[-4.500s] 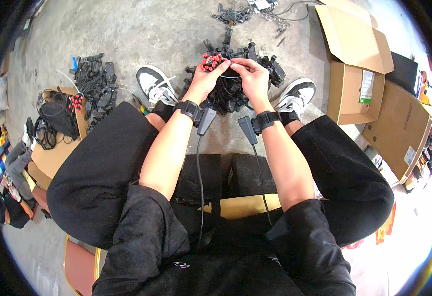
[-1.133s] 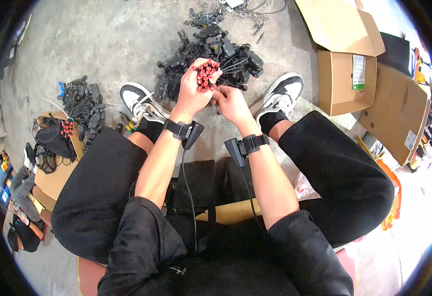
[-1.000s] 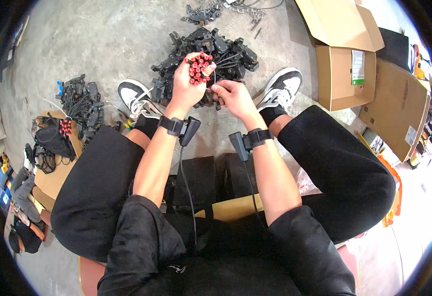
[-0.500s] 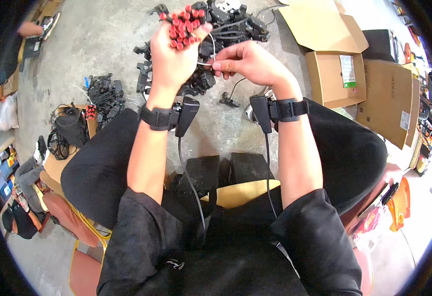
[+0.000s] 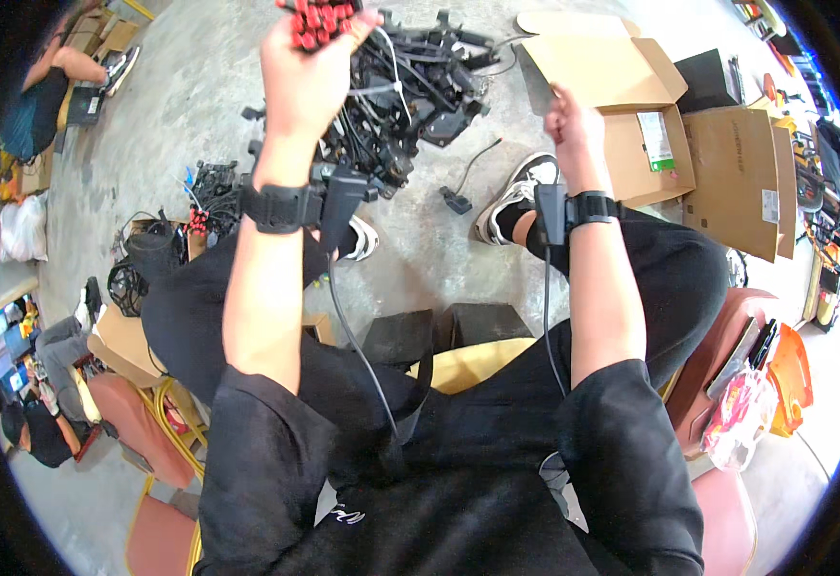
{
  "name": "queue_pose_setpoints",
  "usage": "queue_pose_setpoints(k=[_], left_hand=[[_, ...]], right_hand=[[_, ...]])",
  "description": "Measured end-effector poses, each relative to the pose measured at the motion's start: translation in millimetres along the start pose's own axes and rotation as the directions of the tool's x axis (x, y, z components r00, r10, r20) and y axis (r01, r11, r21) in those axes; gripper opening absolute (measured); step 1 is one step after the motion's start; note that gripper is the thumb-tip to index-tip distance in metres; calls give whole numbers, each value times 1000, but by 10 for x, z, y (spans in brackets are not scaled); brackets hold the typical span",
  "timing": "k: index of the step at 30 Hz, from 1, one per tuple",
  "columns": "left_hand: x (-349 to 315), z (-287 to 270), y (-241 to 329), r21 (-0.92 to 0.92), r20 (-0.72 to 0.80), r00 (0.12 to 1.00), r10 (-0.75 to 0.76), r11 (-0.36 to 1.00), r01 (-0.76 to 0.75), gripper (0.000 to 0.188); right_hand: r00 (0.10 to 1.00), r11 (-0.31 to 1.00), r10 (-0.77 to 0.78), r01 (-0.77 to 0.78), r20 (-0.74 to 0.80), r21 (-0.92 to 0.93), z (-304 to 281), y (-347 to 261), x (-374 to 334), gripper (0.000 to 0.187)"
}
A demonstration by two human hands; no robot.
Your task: The person picks up a bundle of red and black wires from a chair and gathers more wires from a pile on the floor. They wrap a white cable tie around the bundle of wires and secure it.
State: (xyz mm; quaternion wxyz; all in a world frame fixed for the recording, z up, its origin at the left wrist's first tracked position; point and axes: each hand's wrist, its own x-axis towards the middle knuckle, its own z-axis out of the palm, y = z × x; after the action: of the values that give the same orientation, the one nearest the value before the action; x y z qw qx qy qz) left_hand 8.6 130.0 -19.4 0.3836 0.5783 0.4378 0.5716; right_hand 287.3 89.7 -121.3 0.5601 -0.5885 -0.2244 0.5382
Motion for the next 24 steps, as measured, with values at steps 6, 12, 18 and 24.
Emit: queue_pose_setpoints(k=[6,12,18,24], left_hand=[[-566,235,-821,-6,-94,943,-318,948,319,19],[-1048,267,-1663,-51,-97,848,-521,854,518,18],[-1486,176,-2114,-128,-185,721,-668,744,656,19],[-1570,147,-2235,-322,-170,681,-712,693,645,14]], right_hand=[[916,891,379,-400,-133,-215,-446,1715,422,22],[921,515,233,-388,-311,-764,-607,2487,772,41],[910,338,126,-413,-394,-846,-293,2522,859,39],[959,578,-125,-139,-255,-804,-261,2583,786,28]])
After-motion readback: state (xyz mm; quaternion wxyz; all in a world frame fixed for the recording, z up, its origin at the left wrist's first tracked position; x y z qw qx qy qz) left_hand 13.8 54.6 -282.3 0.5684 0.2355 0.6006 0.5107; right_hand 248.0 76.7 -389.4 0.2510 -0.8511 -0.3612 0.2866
